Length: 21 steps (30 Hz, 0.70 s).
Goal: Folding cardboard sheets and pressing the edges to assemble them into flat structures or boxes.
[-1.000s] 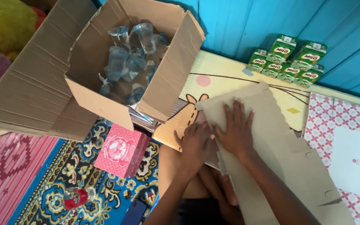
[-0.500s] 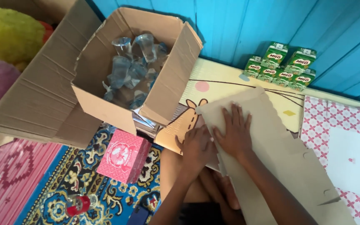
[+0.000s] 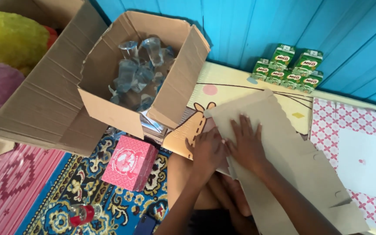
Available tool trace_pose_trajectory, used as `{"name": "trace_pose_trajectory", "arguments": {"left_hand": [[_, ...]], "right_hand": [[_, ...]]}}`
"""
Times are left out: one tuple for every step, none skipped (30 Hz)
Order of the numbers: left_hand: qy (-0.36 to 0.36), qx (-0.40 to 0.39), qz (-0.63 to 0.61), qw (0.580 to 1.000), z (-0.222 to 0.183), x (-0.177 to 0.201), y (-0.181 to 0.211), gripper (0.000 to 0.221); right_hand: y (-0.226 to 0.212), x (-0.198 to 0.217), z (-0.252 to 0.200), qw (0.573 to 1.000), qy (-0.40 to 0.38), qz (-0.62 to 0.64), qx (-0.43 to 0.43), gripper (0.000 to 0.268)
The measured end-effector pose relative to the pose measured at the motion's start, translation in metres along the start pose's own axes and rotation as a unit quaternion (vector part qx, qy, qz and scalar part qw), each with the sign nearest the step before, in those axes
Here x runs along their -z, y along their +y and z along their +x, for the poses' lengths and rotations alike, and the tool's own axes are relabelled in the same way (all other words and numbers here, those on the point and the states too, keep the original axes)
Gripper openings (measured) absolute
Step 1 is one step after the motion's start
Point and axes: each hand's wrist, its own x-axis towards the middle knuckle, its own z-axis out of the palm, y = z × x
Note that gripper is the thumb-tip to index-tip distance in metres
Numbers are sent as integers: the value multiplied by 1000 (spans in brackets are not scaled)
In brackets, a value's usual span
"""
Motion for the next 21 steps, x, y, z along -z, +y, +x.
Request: {"name": "trace_pose_trajectory", "arguments": {"left_hand": [[4,4,2,1000,0,2,1,48],[5,6,2,1000,4,-5,0,48],[18,-9,4,1000,8,-11,-1,48],[28,-24,7,999,9,-18,-3,48],[26,-21,7,999,7,-21,-4,48],[24,-19,9,999,10,-22,-3,51],[22,-17,11,1000,14,-24,-2,53],[21,-17,11,1000,12,-22,-3,53],[11,-16,5,1000,10,-20,-3,54],[3,-17,0,1000,11,-18,-3,56],[6,-17,-2,1000,11,-18,-7,56],[4,-1,0,1000,10,-20,-10,54],[2,15,1,1000,8,-21,-14,51],[2,17,0,1000,7,-18,-12,51],[2,18,-6,1000,5,-15,-10,50],[4,17,-12,1000,4,-11,-8,48],[4,18,-12,1000,6,-15,-8,48],[13,1,-4,1000,8,-19,-8,52],[22,-17,4,1000,10,-24,-7,55],[22,-17,5,1000,11,-23,-4,55],[10,-12,4,1000,13,-23,-2,55]], "right_hand": [[-1,1,-2,1000,3,1,5,70],[-2,3,0,1000,1,1,7,70],[-2,5,1,1000,2,5,7,70],[-4,7,-1,1000,1,10,5,69],[-4,5,-4,1000,-3,12,5,69],[-3,6,-3,1000,-5,5,5,70],[-2,7,-2,1000,-8,-2,5,71],[-2,6,-3,1000,-9,-2,5,71],[-2,6,-5,1000,-5,0,7,73],[-1,7,-3,1000,3,1,10,74],[-1,5,-2,1000,5,-1,12,74],[0,3,-2,1000,10,0,9,72],[0,1,-2,1000,15,1,6,71],[-1,2,-3,1000,13,0,7,71],[-1,2,-3,1000,14,-2,8,71],[-2,3,-3,1000,18,-3,8,70],[-1,3,-3,1000,17,-3,9,70],[-1,3,-3,1000,13,-1,6,72],[0,3,-3,1000,10,1,3,73],[0,3,-3,1000,10,2,3,73],[0,4,-4,1000,4,9,1,72]]}}
